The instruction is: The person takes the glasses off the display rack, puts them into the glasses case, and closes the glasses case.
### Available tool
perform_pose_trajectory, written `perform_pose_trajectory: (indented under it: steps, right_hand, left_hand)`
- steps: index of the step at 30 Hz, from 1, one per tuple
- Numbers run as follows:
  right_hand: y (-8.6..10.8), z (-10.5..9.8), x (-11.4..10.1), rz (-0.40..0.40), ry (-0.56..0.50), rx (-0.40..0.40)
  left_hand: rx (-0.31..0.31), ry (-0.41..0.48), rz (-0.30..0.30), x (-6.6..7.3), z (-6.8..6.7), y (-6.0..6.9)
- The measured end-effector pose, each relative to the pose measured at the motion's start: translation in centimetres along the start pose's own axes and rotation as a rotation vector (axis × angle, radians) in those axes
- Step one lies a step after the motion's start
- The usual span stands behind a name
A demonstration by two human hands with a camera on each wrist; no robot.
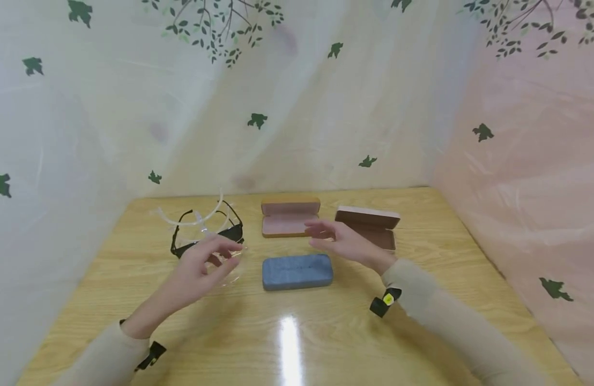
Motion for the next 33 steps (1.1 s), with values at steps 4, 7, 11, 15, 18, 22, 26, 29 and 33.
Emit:
perform_pose_trajectory:
  steps: [4,7,11,15,18,22,26,29,33]
  right_hand:
    - [-1.2,1.0,-1.1,-0.051,-0.02,0.025]
    - [-2.3,1.9,-1.8,-0.084,-0.059,0.044]
    - [-4.2,3.6,-2.2,-0.129,-0.111,0.072]
    - [-6.0,5.9,-2.1,-0.15,-0.148,0.081]
    - [-6.9,7.7,-1.9,-0.14,-0.194,0.057]
    - [-7.7,9.4,-1.8,-0.131,-0.26,0.027]
    - [-8.3,10.4,-2.2,-0.129,-0.274,-0.003]
    - [-8.5,10.9,-2.2,-0.116,-0.262,-0.03]
    - [-8.6,11.7,-2.1,-0.089,-0.259,-0.05]
  left_hand:
    - [0.33,-0.061,0.056,-0.5,-2.6,0.9]
    - [0.467,-0.091,-0.011,-1.9,-3.8,2.0]
    - [0.405,-0.102,-0.219,-4.4,-4.4,3.3]
    - [0.18,0.002,-0.44,-6.7,-4.2,4.5]
    - [0.066,0.092,-0.54,-7.7,-4.0,5.1]
    - [-0.065,0.133,-0.607,-7.8,-3.8,5.4]
    - [-0.19,0.14,-0.626,-7.9,-3.0,5.5]
    - [-0.217,0.15,-0.633,-8.3,-2.2,5.7]
    - [-0.239,0.172,-0.639,-8.4,-1.3,6.1]
Point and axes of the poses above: each hand's wrist, its own y-axis away from the middle knuckle, its own z-axis out of the palm, x = y × z, the point moved 4 cm from there along -y, towards the middle knuckle, and after that the axes turned 14 degrees about -y, right-handed, at the moved point
